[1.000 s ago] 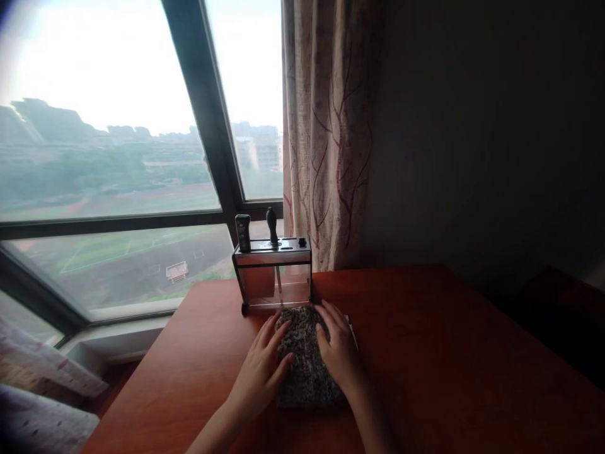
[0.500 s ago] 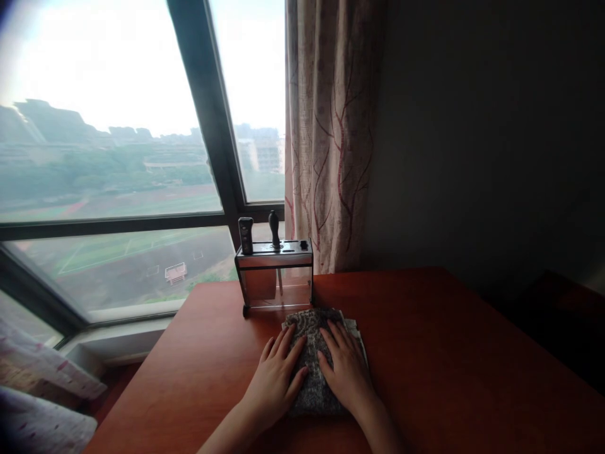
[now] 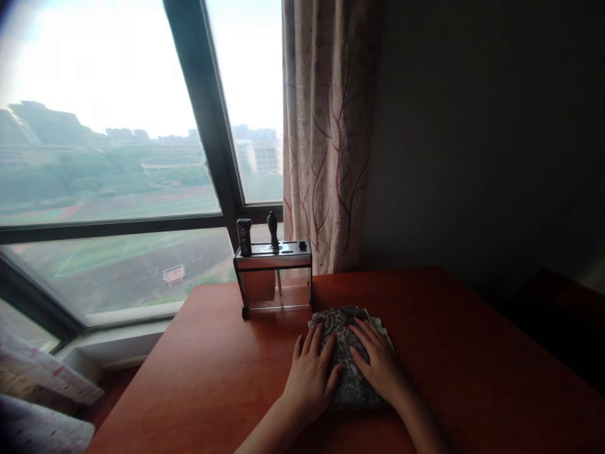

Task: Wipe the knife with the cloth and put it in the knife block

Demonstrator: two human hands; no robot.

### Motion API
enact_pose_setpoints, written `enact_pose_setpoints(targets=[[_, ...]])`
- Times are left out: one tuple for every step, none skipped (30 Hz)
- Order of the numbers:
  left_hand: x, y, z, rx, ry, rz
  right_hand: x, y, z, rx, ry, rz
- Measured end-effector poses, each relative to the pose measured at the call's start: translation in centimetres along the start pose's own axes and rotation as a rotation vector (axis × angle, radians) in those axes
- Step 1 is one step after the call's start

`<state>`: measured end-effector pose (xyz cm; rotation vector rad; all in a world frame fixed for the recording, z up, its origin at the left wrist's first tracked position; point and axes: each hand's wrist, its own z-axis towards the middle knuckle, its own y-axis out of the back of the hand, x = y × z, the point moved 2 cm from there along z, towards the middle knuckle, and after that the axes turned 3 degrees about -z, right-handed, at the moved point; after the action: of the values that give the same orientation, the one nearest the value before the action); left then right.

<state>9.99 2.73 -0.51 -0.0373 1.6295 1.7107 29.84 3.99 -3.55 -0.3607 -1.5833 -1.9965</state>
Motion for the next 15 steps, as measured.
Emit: enact_pose_setpoints(targets=[[-0.1,-0.1,0.0,-0.005,0.006,-0.005,0.0,0.1,0.0,0.000,0.001,0.003],[-0.1,-0.1,0.0,-0.009,0.011,-0.012,0.0,0.2,0.0,0.000,-0.001,0.010],[-0.1,0.0,0.0,-0.008,0.013,-0.024,0.0,0.2,0.0,-0.001,-0.006,0.021],[0.0,0.1,-0.1,-0.003,0.013,-0.040,0.0,0.3,0.1,0.001,-0.014,0.039],[0.1,0.3,-0.2,0.000,0.013,-0.062,0.0,0.4,0.1,0.004,-0.025,0.066],[0.2,0.6,-0.3,-0.004,0.013,-0.091,-0.1,0.5,0.3,0.005,-0.040,0.103],[0.5,1.0,-0.4,-0.018,0.016,-0.128,-0.1,0.6,0.5,-0.002,-0.062,0.150],[0.9,1.6,-0.5,-0.050,0.024,-0.173,-0.1,0.8,0.8,-0.021,-0.091,0.202],[1.4,2.4,-0.6,-0.101,0.038,-0.223,-0.1,1.0,1.2,-0.053,-0.122,0.256],[2.1,3.5,-0.6,-0.170,0.058,-0.278,-0.1,1.3,1.7,-0.095,-0.151,0.305],[2.8,4.7,-0.7,-0.258,0.084,-0.326,0.2,1.6,2.3,-0.144,-0.177,0.351],[3.7,6.1,-0.7,-0.360,0.124,-0.364,0.6,1.9,3.0,-0.185,-0.189,0.393],[4.6,7.6,-0.8,-0.454,0.158,-0.401,1.1,2.1,3.8,-0.210,-0.193,0.437],[5.6,9.1,-0.8,-0.534,0.192,-0.451,1.9,2.4,4.6,-0.222,-0.197,0.494],[6.5,10.6,-0.8,-0.594,0.221,-0.504,2.8,2.6,5.5,-0.218,-0.199,0.568]])
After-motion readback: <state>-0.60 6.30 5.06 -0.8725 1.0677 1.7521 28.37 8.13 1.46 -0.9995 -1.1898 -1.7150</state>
